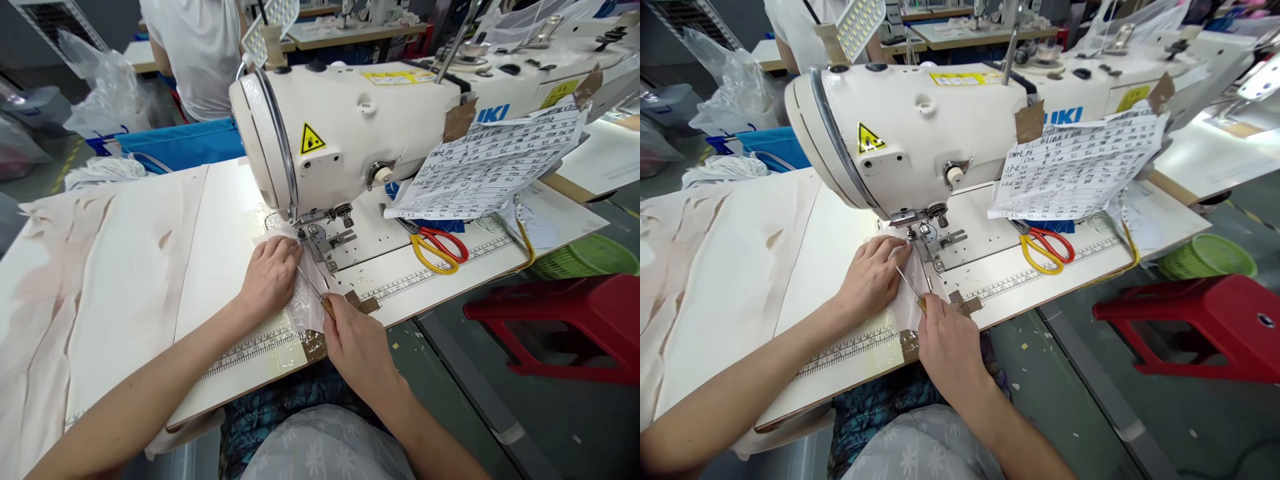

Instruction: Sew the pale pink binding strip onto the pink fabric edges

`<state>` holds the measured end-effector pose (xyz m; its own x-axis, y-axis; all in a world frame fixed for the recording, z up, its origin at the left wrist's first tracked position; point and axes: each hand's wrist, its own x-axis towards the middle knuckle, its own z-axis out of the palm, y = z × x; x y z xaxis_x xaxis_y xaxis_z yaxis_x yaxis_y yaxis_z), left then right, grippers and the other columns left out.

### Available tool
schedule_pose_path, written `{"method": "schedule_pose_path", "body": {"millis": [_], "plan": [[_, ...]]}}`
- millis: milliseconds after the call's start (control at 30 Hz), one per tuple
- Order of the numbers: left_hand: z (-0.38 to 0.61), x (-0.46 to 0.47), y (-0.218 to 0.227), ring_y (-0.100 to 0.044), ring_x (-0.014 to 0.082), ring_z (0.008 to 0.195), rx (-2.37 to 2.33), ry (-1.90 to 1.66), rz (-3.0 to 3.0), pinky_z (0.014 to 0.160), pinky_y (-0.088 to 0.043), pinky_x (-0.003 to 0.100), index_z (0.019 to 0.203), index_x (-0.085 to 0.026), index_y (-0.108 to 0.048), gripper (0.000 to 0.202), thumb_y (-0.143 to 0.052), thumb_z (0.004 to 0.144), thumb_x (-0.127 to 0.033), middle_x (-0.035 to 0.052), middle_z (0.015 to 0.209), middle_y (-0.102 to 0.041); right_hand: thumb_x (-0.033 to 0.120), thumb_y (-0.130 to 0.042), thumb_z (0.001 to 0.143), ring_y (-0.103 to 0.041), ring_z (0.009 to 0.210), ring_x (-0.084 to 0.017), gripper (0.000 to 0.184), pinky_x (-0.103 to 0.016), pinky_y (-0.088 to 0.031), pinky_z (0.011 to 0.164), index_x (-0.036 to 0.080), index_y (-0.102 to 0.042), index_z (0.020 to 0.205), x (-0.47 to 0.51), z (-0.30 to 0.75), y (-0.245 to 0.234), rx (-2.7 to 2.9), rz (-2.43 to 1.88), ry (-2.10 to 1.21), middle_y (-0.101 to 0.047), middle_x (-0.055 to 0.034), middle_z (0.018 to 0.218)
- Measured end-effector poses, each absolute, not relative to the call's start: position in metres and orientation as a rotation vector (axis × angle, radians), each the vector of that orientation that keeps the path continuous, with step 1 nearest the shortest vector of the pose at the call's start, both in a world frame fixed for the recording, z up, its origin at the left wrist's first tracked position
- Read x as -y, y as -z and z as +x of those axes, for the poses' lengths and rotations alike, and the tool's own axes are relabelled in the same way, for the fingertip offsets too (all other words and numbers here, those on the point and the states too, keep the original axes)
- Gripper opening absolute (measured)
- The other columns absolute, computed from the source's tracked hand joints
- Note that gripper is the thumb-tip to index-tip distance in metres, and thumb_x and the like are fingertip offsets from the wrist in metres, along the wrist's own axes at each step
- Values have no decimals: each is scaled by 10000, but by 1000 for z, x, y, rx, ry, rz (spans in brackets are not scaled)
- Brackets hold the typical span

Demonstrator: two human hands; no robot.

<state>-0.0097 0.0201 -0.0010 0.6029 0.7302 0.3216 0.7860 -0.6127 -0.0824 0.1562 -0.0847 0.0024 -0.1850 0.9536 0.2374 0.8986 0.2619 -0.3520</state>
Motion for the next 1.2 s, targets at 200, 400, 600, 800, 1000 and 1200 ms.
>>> {"method": "schedule_pose_path", "body": {"millis": [200, 400, 600, 800, 1000, 1200], "plan": [[-3, -4, 0, -505, 316, 1252, 1159, 464, -2747, 1012, -452, 467, 1227, -47, -615, 380, -412, 940, -191, 173, 1289, -620, 73, -490, 903, -703, 652, -188, 238, -271, -437, 534, 134, -607, 1102, 87, 157, -1, 2128, -1665, -183, -752, -43, 849], [5, 4, 1, -508, 328, 1269, 1174, 428, -2737, 1036, -435, 483, 1221, -46, -619, 396, -415, 988, -293, 190, 1284, -620, 88, -465, 923, -701, 649, -182, 225, -258, -441, 516, 130, -609, 1090, 90, 161, -1, 2142, -1654, -197, -751, -60, 850], [5, 5, 1, -509, 324, 1270, 1169, 395, -2714, 1049, -421, 490, 1220, -60, -625, 365, -442, 965, -247, 192, 1297, -614, 89, -401, 942, -732, 679, -200, 255, -281, -477, 525, 125, -606, 1090, 97, 171, -2, 2070, -1592, -159, -765, -66, 900], [3, 5, 3, -514, 318, 1257, 1156, 351, -2708, 1051, -417, 489, 1246, -55, -608, 383, -458, 908, -152, 190, 1301, -610, 152, -378, 983, -745, 724, -213, 265, -286, -517, 572, 104, -607, 1107, 99, 185, 0, 1984, -1588, -164, -773, -89, 925], [3, 6, 2, -514, 322, 1261, 1154, 363, -2726, 1061, -417, 503, 1251, -63, -608, 396, -450, 900, -153, 193, 1308, -607, 191, -388, 986, -741, 719, -233, 270, -302, -527, 584, 117, -610, 1121, 99, 194, 8, 1943, -1643, -207, -778, -98, 920], [5, 8, 2, -522, 319, 1253, 1175, 407, -2748, 1080, -419, 494, 1264, -38, -595, 409, -389, 965, -227, 200, 1292, -611, 204, -382, 987, -741, 767, -233, 254, -294, -532, 624, 151, -598, 1108, 97, 196, 10, 1929, -1651, -265, -775, -94, 929]]}}
